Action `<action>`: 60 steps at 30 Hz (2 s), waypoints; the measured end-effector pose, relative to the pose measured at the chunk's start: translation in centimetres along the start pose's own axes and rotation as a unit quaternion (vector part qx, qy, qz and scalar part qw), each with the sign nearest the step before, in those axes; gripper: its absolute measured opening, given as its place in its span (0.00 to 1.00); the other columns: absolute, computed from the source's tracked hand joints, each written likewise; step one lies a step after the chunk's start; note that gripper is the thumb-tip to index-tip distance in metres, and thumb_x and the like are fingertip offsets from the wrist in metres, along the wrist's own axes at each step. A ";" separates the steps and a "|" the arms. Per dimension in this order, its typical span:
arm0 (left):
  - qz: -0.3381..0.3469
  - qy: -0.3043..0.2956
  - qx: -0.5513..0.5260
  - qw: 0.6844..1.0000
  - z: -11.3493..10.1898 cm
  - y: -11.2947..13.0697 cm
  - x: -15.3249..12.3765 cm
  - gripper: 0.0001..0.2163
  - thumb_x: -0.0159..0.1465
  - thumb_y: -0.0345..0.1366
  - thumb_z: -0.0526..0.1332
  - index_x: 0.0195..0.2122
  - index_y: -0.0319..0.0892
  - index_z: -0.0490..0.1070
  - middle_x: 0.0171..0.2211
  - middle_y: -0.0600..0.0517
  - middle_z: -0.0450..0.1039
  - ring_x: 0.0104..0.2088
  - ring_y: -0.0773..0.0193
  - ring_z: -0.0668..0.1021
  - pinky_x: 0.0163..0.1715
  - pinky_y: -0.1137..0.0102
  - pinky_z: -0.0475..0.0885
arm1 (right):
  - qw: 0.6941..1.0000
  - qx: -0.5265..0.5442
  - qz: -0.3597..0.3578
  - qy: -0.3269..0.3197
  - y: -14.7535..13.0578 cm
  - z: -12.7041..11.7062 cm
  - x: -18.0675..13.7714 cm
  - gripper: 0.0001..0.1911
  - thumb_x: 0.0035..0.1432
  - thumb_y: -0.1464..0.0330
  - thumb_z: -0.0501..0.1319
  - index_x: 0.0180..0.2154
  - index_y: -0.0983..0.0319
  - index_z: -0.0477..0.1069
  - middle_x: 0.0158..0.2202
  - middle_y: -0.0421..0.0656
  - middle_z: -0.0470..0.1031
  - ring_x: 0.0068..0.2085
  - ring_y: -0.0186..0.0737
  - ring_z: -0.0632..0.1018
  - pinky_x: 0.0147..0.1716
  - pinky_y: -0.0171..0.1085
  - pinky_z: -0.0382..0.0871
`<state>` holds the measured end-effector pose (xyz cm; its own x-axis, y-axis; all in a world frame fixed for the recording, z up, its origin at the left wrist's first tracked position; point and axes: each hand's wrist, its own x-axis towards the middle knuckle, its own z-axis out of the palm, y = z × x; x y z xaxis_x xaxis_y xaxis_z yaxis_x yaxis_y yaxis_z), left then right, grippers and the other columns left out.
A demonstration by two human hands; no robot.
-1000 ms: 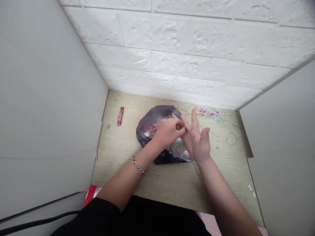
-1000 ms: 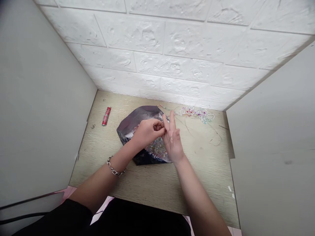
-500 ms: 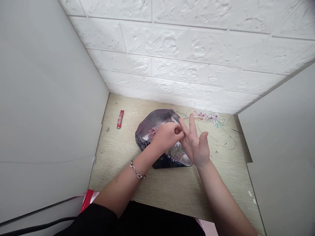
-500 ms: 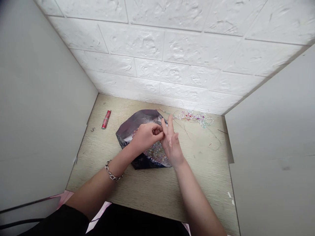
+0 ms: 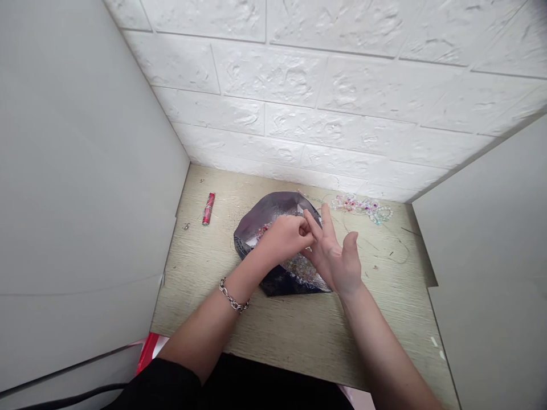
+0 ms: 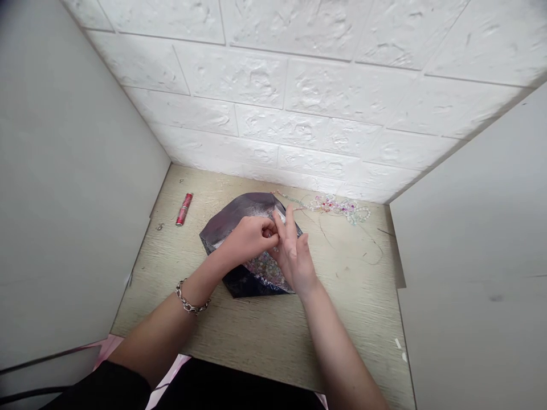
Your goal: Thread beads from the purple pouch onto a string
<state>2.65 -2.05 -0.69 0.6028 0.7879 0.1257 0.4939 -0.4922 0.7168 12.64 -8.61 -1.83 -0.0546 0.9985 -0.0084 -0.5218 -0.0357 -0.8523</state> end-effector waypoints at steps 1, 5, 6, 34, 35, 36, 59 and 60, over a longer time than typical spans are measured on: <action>-0.004 -0.004 0.002 1.000 -0.1 -0.1 0.0 0.06 0.48 0.31 0.52 0.17 0.39 0.62 0.16 0.56 0.62 0.18 0.73 0.62 0.19 0.73 0.53 | 1.000 0.001 -0.001 0.002 0.1 0.0 0.0 0.37 0.44 0.41 0.39 0.55 0.45 0.40 0.60 0.34 0.42 0.58 0.42 0.51 0.49 0.49 0.54; -0.025 -0.008 0.006 1.000 -0.6 -0.4 0.2 0.06 0.48 0.32 0.52 0.18 0.39 0.64 0.17 0.55 0.64 0.19 0.72 0.63 0.19 0.74 0.55 | 1.000 -0.016 0.004 0.005 0.4 0.0 0.0 0.36 0.44 0.42 0.40 0.55 0.43 0.40 0.60 0.34 0.41 0.58 0.45 0.50 0.46 0.51 0.57; -0.028 -0.001 0.004 1.000 -0.8 -0.4 0.2 0.06 0.48 0.32 0.52 0.18 0.39 0.65 0.17 0.55 0.64 0.19 0.72 0.63 0.19 0.74 0.55 | 1.000 -0.027 0.003 0.010 0.5 -0.1 0.0 0.36 0.44 0.42 0.41 0.55 0.43 0.40 0.60 0.34 0.40 0.58 0.45 0.50 0.46 0.51 0.57; -0.108 0.122 -0.434 0.886 -2.9 -0.3 0.4 0.08 0.50 0.40 0.58 0.27 0.40 0.67 0.12 0.61 0.50 0.12 0.78 0.51 0.11 0.77 0.45 | 0.862 -0.451 -0.143 0.181 0.6 -0.9 0.2 0.13 0.56 0.63 0.47 0.25 0.62 0.63 0.21 0.38 0.65 0.24 0.31 0.67 0.25 0.31 0.61; -0.099 0.161 -0.459 0.868 -3.0 -0.4 0.5 0.08 0.51 0.40 0.58 0.27 0.41 0.66 0.12 0.61 0.49 0.12 0.78 0.51 0.11 0.77 0.44 | 0.847 -0.489 -0.131 0.159 0.7 -0.9 0.2 0.12 0.55 0.63 0.48 0.25 0.62 0.62 0.20 0.37 0.64 0.23 0.30 0.66 0.24 0.31 0.60; -0.090 0.197 -0.477 0.852 -3.2 -0.4 0.5 0.08 0.51 0.39 0.58 0.27 0.41 0.66 0.12 0.62 0.47 0.11 0.78 0.50 0.10 0.78 0.44 | 0.831 -0.525 -0.122 0.137 0.8 -0.9 0.3 0.11 0.55 0.64 0.49 0.25 0.62 0.62 0.20 0.37 0.63 0.23 0.30 0.65 0.24 0.31 0.59; -0.068 0.340 -0.466 0.814 -3.1 -0.7 0.7 0.08 0.52 0.40 0.57 0.26 0.40 0.65 0.12 0.61 0.47 0.12 0.78 0.50 0.10 0.78 0.45 | 0.725 -0.686 -0.056 -0.035 2.8 0.0 0.8 0.06 0.52 0.70 0.50 0.29 0.61 0.64 0.28 0.40 0.67 0.29 0.33 0.68 0.28 0.31 0.58; -0.067 0.344 -0.465 0.813 -3.2 -0.7 0.7 0.08 0.52 0.40 0.57 0.27 0.40 0.65 0.12 0.61 0.47 0.12 0.78 0.51 0.10 0.78 0.45 | 0.750 -0.659 -0.064 -0.014 2.6 -0.2 0.8 0.06 0.52 0.70 0.50 0.29 0.62 0.64 0.27 0.40 0.67 0.28 0.32 0.67 0.28 0.31 0.58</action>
<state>0.75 0.02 1.07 -0.0688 0.9894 0.1279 -0.3540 -0.1441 0.9241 11.38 -7.89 -4.14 -0.1024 0.9883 0.1129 0.7682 0.1506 -0.6222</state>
